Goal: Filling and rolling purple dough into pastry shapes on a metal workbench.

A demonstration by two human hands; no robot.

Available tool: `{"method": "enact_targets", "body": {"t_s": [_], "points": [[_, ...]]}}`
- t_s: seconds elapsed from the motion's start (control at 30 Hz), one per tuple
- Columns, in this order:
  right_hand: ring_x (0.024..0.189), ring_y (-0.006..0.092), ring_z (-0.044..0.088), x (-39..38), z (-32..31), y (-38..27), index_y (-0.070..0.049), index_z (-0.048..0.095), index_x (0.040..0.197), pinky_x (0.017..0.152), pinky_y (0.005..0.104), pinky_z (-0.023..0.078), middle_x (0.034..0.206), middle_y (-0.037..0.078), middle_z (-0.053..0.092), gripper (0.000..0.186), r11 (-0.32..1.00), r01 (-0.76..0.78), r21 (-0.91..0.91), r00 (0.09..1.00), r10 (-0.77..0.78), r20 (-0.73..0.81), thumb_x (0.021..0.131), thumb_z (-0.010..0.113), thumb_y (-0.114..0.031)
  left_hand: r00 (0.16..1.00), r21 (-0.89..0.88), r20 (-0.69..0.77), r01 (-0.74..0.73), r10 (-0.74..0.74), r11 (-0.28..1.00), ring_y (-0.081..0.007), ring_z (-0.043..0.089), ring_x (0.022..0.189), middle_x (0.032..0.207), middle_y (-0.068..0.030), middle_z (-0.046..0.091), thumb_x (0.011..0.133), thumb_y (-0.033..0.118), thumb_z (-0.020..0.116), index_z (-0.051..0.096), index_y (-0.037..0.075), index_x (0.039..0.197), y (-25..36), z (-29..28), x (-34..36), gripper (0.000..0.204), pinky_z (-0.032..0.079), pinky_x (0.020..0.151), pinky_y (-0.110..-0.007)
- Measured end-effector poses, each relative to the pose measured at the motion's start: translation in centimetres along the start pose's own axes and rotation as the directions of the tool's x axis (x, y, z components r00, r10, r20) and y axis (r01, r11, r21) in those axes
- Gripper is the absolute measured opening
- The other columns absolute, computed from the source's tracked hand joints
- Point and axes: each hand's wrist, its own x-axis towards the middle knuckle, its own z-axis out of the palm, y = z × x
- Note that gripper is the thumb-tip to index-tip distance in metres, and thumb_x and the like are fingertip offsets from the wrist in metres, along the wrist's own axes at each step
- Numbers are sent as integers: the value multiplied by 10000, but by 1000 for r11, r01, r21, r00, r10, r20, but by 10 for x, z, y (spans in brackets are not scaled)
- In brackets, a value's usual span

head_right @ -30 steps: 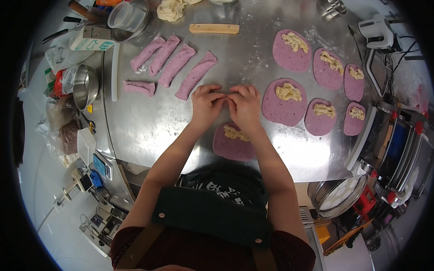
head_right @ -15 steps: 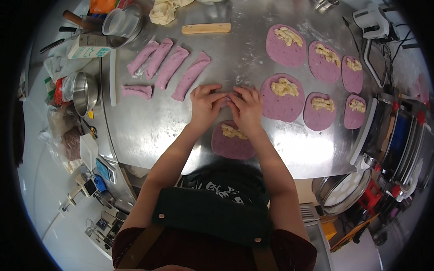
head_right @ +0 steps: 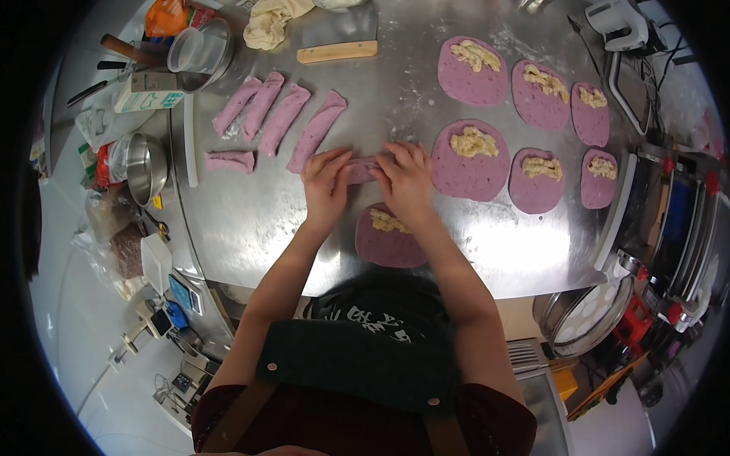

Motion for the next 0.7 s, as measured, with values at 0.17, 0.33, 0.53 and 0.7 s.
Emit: {"method": "enact_targets", "body": {"t_s": [0.17,0.33,0.53,0.7], "points": [[1037,250,523,-3,11,4,-80,670,832,969,477,337,1041,32,590,136,1000,-5,-10,1000,5,1,704,676,-126,999,22,-18,51,-51,998,-228,562,938,985,-45,632,754,48,642,674,86,930,-1,-11,-9,183,363,860,-365],[1036,250,530,-4,12,4,-80,670,807,961,467,345,1044,21,599,115,1000,3,16,999,-2,-33,696,677,-107,993,15,-28,112,-111,994,-231,565,931,973,-54,634,776,52,636,669,73,905,0,-13,-16,135,370,850,-353],[1030,253,535,0,12,-2,-84,671,818,937,447,363,1056,14,605,123,1000,-15,-6,999,15,-38,696,682,-98,994,6,-26,105,-105,994,-235,565,930,982,-63,631,775,47,636,666,67,887,-1,-14,-20,118,374,846,-351],[1040,258,519,0,14,6,-94,668,898,957,481,352,1083,31,577,207,1000,21,8,1000,-21,12,695,681,-129,998,-4,-21,60,-60,998,-249,559,951,1007,-69,623,756,32,633,658,61,910,0,-11,-18,158,369,859,-357]]}}
